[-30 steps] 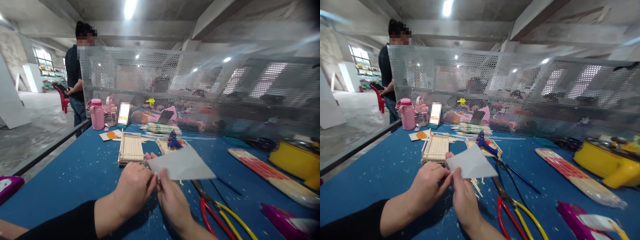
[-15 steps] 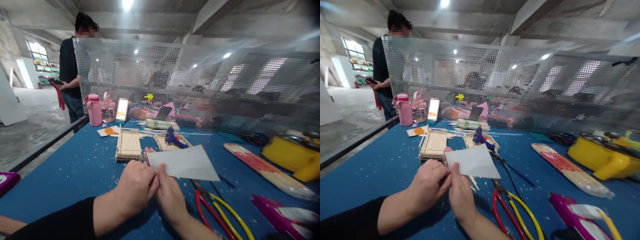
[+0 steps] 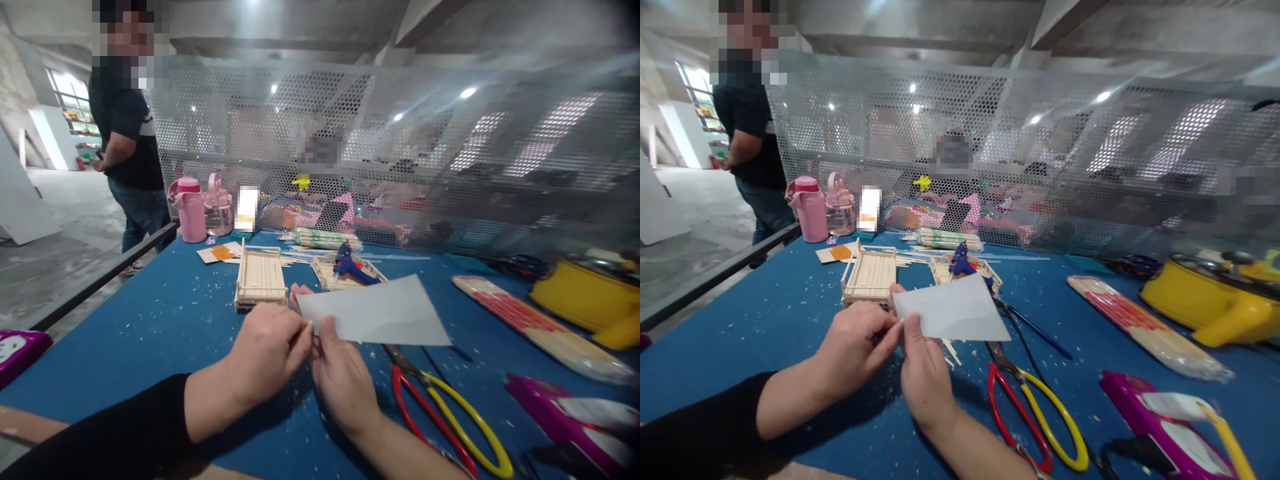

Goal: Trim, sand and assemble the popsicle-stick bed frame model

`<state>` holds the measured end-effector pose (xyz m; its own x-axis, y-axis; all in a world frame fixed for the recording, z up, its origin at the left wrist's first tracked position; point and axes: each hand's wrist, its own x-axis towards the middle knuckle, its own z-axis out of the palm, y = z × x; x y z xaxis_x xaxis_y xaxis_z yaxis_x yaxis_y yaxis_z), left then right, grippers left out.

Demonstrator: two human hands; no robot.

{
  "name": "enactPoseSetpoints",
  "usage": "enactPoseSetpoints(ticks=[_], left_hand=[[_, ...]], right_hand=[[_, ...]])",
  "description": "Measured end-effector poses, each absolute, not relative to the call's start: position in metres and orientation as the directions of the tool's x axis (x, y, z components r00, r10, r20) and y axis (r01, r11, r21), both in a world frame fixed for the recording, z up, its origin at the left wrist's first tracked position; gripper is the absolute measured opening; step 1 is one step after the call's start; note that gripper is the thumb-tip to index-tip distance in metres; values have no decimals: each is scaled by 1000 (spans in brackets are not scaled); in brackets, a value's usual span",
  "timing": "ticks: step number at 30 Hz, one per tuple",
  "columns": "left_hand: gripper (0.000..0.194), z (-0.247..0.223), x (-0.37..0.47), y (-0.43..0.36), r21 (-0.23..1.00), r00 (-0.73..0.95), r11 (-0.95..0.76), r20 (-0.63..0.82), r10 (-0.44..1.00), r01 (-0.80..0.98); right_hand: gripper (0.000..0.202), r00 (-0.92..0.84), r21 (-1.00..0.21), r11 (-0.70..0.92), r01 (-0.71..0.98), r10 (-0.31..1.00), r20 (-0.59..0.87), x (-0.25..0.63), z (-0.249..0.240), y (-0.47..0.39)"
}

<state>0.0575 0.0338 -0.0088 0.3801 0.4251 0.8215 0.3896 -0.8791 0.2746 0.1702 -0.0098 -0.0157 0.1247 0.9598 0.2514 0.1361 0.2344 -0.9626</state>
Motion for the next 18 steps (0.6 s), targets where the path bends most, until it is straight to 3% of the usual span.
enactPoseSetpoints(ticks=[18], left_hand=[[25, -10, 54, 36, 306, 381, -889, 820, 428, 340]], right_hand=[[67, 126, -953, 221, 205, 960, 250, 171, -18, -10]])
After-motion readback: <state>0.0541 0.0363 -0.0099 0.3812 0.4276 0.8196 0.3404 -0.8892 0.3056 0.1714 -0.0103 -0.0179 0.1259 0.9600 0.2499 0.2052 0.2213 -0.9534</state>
